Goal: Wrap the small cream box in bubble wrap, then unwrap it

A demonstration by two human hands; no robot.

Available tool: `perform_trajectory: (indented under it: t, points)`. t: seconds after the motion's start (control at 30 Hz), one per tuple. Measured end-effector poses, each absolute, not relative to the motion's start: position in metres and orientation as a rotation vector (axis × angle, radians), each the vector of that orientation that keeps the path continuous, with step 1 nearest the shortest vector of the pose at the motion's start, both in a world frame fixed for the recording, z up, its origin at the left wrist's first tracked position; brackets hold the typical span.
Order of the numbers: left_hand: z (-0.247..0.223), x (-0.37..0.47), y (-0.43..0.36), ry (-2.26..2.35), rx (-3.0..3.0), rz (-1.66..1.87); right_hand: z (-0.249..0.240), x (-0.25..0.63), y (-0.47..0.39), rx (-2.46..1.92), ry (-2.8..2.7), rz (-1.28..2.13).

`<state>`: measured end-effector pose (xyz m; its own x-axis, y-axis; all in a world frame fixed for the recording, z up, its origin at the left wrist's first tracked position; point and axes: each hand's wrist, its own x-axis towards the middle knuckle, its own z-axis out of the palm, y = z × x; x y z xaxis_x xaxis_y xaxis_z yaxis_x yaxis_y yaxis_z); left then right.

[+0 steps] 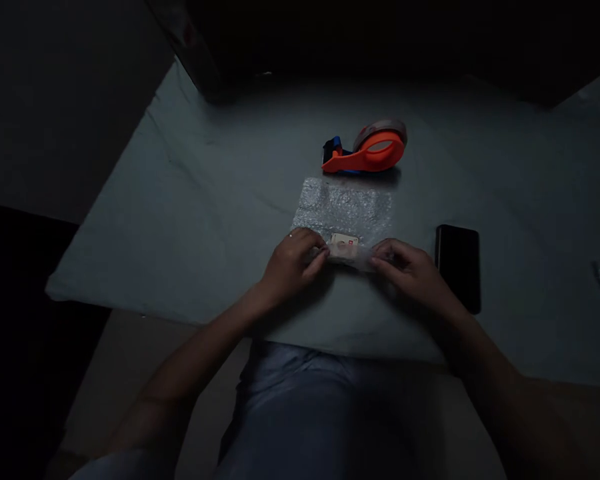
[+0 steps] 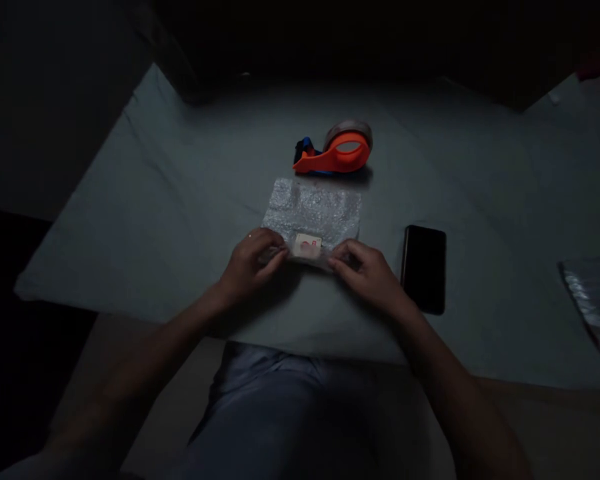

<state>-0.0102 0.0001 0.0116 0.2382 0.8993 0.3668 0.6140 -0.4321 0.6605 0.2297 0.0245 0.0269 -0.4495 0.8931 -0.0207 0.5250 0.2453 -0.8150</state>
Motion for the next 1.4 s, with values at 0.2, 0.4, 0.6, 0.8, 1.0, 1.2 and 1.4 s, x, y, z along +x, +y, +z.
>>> perform_trajectory:
  t: [0.2, 0.4, 0.6, 0.8, 1.0, 1.2, 1.4]
  points:
    - [0.006, 0.002, 0.033, 1.48, 1.574, 0.879, 0.011, 0.22, 0.036, -1.522, -1.894, 0.896]
    - [0.0, 0.002, 0.036, 1.449, 1.426, 0.82, 0.007, 0.212, 0.023, -1.241, -2.164, 0.104]
    - [0.009, -0.005, 0.036, 1.402, 1.389, 0.807, 0.017, 0.194, 0.01, -0.924, -2.523, -0.182]
    - [0.02, -0.037, 0.026, 1.695, 1.614, 0.678, 0.017, 0.186, 0.009, -1.062, -2.638, -0.215]
    - [0.024, -0.046, 0.021, 1.789, 1.73, 0.459, 0.013, 0.187, 0.009, -1.089, -2.638, -0.17]
    - [0.03, -0.044, 0.03, 1.753, 1.569, 0.374, 0.011, 0.186, 0.009, -1.088, -2.619, -0.145]
    - [0.009, -0.035, 0.033, 1.544, 1.327, 0.71, 0.005, 0.189, 0.013, -1.127, -2.556, -0.023]
